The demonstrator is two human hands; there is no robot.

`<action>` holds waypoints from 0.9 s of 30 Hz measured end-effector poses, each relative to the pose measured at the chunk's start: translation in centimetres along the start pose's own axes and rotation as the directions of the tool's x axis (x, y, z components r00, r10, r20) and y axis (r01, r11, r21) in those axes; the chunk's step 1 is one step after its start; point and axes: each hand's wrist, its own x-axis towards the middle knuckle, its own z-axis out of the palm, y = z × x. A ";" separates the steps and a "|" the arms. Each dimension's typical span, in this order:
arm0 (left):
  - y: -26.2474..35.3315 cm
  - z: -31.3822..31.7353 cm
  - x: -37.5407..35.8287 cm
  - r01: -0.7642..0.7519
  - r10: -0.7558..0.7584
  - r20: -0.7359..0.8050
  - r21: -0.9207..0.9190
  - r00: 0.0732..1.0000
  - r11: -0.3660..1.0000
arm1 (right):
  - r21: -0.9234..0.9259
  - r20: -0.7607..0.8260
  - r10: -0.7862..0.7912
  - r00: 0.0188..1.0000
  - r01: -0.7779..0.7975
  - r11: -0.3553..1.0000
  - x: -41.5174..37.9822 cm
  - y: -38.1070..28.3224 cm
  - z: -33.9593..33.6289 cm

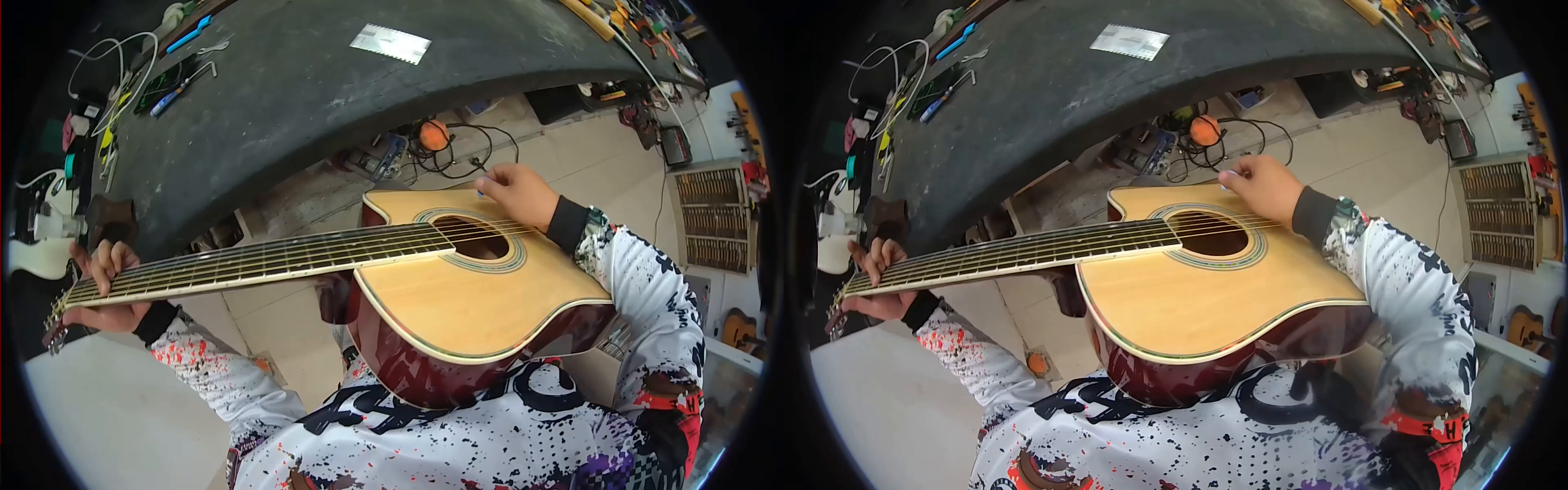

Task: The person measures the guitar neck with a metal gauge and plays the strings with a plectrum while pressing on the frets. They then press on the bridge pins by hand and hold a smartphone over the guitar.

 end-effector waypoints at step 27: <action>1.4 -0.8 -0.2 0.002 0.000 -0.036 0.036 0.999 0.999 | 0.130 0.078 -0.133 0.988 0.122 0.984 -2.3 -2.0 -1.9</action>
